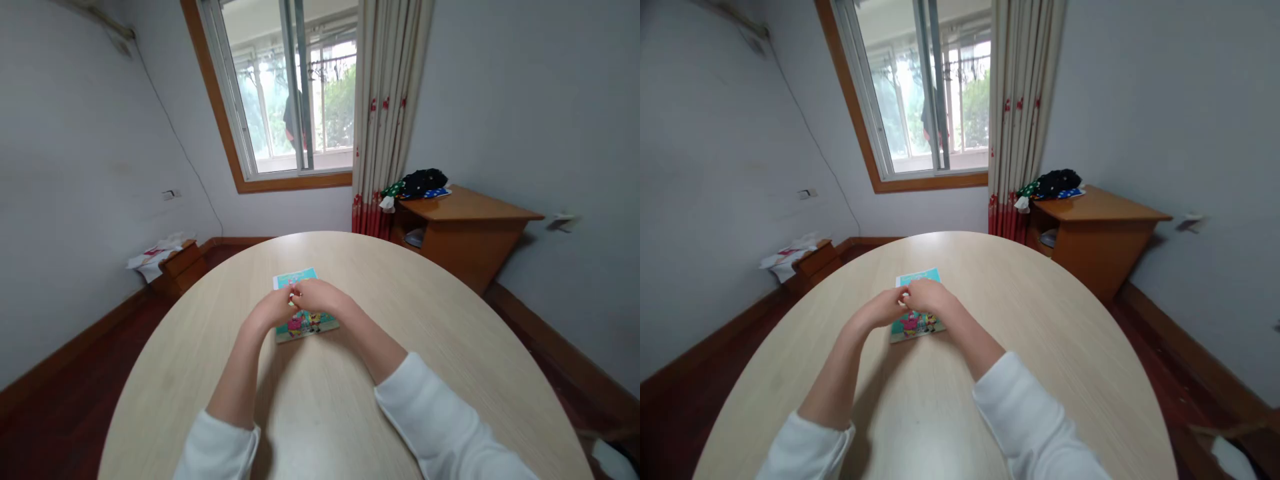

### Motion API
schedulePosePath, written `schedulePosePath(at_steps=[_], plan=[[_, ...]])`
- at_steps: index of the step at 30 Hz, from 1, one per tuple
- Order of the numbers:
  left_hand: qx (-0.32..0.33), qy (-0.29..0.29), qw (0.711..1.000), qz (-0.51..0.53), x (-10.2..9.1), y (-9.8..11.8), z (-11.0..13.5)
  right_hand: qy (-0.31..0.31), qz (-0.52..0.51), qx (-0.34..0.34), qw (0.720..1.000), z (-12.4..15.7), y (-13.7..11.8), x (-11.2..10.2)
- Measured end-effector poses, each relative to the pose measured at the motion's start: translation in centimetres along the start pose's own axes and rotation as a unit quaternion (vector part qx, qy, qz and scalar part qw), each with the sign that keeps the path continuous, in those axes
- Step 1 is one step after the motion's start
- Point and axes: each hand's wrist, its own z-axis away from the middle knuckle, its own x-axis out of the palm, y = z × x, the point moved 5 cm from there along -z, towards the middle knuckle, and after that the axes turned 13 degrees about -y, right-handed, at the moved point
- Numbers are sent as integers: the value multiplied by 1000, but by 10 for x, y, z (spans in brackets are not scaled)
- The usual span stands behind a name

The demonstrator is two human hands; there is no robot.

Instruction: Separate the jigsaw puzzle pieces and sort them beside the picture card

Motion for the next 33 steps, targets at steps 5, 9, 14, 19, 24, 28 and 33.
schedulePosePath(at_steps=[5,9,14,19,24,28,33], plan=[[-1,-73,996,-58,14,-13,-11,-81,62,23,995,-9,14,14],[-18,-101,990,-100,23,-23,-17,-114,87,40,989,-16,25,25],[-43,-128,985,-105,31,-33,-21,-99,49,45,993,-25,37,34],[-39,-150,982,-107,34,-36,-23,-122,49,54,990,-29,41,38],[-36,-151,980,-123,35,-39,-27,-145,76,60,985,-28,39,37],[-43,-146,981,-118,35,-41,-29,-140,68,61,986,-27,38,36],[-60,-150,977,-136,33,-37,-25,-141,71,63,985,-24,36,35]])
